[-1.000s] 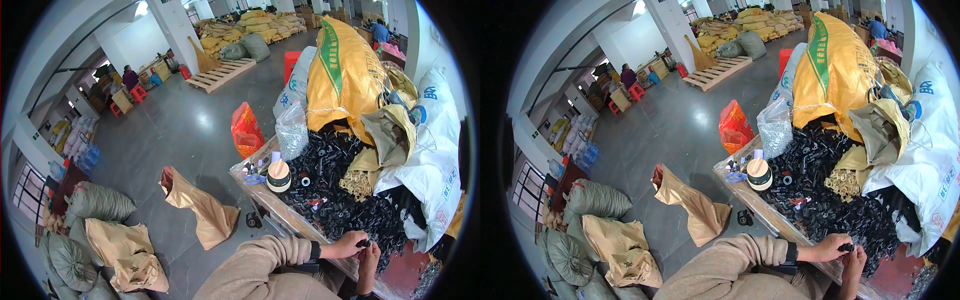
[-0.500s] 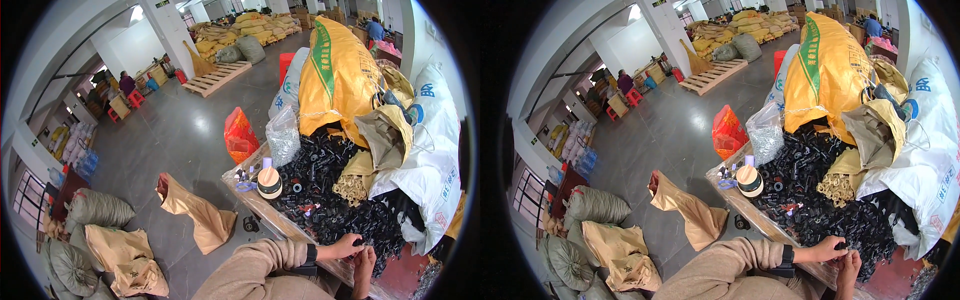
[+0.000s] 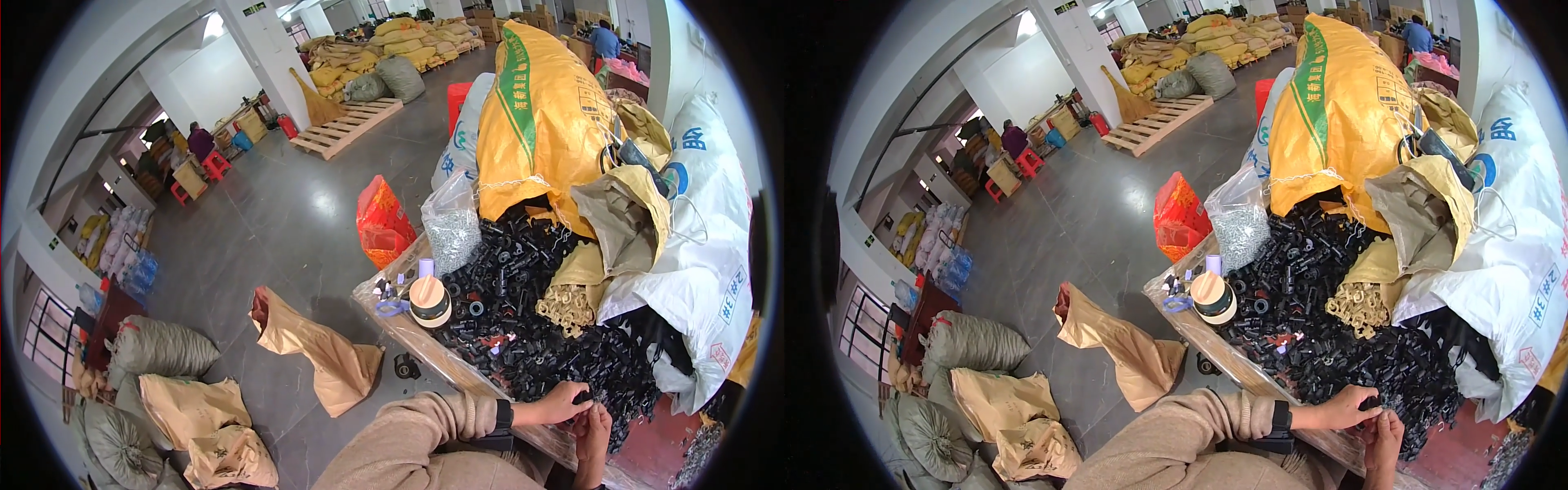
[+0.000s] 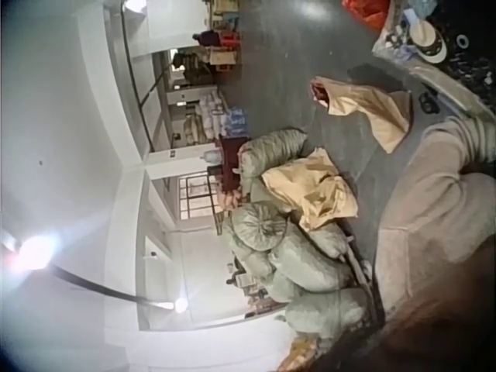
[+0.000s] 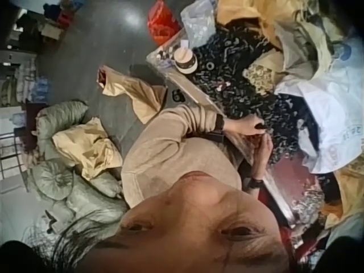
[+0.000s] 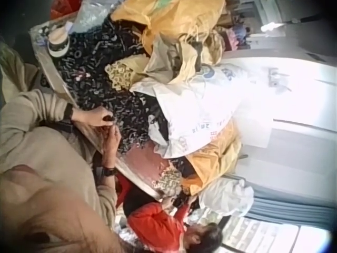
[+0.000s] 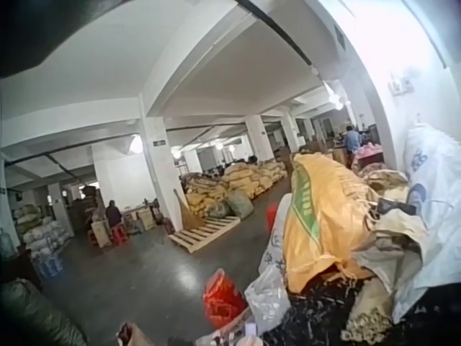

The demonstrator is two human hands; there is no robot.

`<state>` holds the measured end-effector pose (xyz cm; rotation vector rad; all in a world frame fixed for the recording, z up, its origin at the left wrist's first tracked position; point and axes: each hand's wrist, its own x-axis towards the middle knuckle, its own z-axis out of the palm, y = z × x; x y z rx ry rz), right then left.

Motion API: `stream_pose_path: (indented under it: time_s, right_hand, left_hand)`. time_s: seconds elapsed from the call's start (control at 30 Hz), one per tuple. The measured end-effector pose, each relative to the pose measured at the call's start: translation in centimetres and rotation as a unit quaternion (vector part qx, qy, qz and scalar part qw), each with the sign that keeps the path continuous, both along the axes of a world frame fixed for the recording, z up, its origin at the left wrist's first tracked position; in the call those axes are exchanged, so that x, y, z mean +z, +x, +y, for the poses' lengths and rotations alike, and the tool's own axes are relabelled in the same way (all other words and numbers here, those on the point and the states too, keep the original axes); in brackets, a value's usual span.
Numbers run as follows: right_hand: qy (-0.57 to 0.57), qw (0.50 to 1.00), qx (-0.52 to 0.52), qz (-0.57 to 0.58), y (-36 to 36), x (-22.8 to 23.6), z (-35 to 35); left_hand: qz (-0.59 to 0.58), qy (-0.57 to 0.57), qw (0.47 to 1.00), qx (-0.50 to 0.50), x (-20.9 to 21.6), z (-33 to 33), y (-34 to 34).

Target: Sorting and inspecting small black plastic components on a workbench in a factory.

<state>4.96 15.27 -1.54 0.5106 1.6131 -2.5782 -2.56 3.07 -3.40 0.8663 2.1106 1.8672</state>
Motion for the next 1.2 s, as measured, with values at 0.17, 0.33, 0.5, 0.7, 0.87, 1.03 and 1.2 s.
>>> stream_pose_path:
  time_s: [0.17,0.33,0.5,0.7,0.87,1.03,1.2]
  right_hand:
    - [0.039,0.998,-0.047,0.01,-0.2,0.2,-0.4]
    - [0.503,0.839,-0.073,0.194,-0.1,0.6,-0.9]
    - [0.658,0.704,-0.063,0.259,0.3,0.3,-0.4]
    - [0.77,0.617,-0.016,0.159,-0.4,-1.4,1.9]
    - [0.401,0.91,0.037,0.103,-0.2,1.8,0.7]
    - [0.122,0.99,0.047,0.047,1.1,1.2,0.6]
    - [-0.035,0.999,0.017,0.01,2.1,0.9,0.1]
  left_hand:
    - [0.097,0.012,0.995,0.024,0.9,0.0,-0.3]
    - [-0.249,0.025,0.965,-0.081,1.3,-0.8,-0.2]
    - [-0.498,0.047,0.862,-0.081,0.7,-1.5,-0.8]
    - [-0.47,0.066,0.875,-0.094,0.2,-1.4,-0.2]
    - [-0.419,0.072,0.899,-0.11,1.6,-1.9,-0.1]
    - [-0.265,-0.006,0.954,-0.141,2.9,-2.2,0.1]
    - [-0.095,-0.063,0.985,-0.126,2.5,-2.4,1.1]
